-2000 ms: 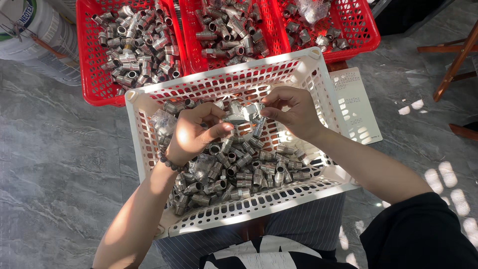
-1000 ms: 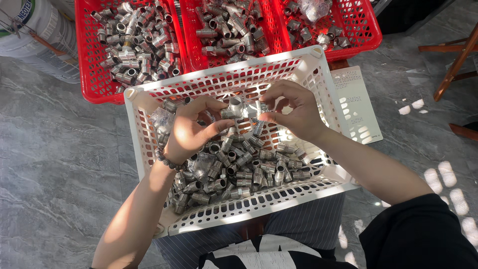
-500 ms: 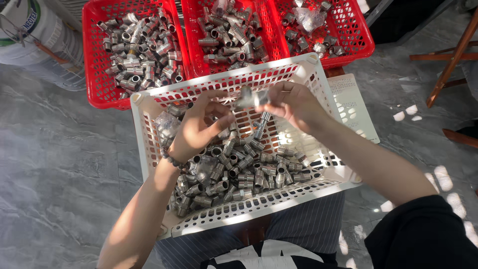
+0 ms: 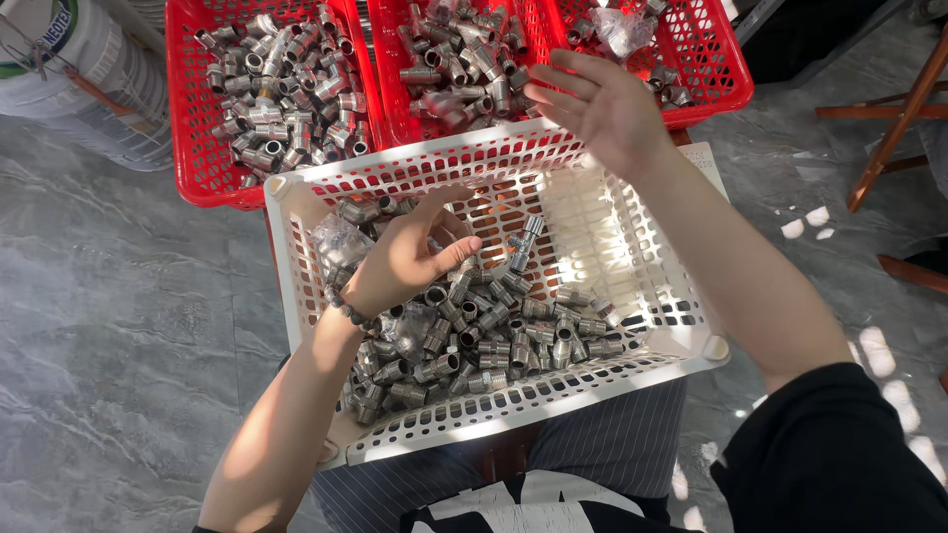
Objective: The person picks small cylindrical metal parts from a white basket, inspects them by hand, and places them into one of three red baskets. The person repeats this process for multiple parts throughout the clip.
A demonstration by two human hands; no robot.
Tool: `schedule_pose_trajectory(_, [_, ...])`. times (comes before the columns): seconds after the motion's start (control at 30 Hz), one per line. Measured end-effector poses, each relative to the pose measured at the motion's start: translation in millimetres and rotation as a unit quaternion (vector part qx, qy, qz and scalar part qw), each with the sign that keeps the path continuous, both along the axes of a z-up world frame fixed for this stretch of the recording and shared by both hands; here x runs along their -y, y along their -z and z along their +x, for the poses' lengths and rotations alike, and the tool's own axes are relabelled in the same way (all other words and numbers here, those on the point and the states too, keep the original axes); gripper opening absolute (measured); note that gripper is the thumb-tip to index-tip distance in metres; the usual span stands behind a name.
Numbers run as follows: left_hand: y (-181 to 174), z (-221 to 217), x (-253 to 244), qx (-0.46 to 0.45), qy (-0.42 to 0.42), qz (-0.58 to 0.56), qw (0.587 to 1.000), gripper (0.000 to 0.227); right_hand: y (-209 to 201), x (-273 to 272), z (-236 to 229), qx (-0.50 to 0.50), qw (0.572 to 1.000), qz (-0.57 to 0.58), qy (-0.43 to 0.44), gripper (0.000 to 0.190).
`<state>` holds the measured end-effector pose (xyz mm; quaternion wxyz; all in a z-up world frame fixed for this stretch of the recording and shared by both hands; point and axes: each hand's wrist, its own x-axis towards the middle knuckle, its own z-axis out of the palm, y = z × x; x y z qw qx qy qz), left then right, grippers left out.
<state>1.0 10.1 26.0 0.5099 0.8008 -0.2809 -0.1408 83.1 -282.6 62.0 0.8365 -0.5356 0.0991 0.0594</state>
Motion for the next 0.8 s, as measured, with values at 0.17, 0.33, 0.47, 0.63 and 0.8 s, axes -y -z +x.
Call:
schedule_pose_trajectory(0.17, [3, 1, 1, 0.002, 0.011, 0.010, 1.000, 0.051, 43, 79, -4, 0.111, 0.963, -0.241, 0.053, 0.020])
schedule_pose_trajectory(0.33, [2, -1, 4, -0.041, -0.013, -0.008, 0.999, 0.048, 170, 192, -1, 0.197, 0.802, -0.550, 0.125, 0.016])
schedule_pose_trajectory(0.47, [5, 1, 4, -0.055, -0.008, 0.000, 0.998, 0.049, 167, 165, -58, 0.031, 0.725, -0.687, 0.037, 0.037])
schedule_pose_trajectory(0.63, [9, 3, 4, -0.054, -0.015, 0.013, 0.998, 0.049, 163, 159, -73, -0.157, 0.719, -0.674, 0.054, 0.090])
schedule_pose_trajectory(0.8, [8, 3, 4, -0.063, -0.015, 0.016, 0.998, 0.050, 193, 200, -104, 0.139, 0.641, -0.755, -0.021, 0.047])
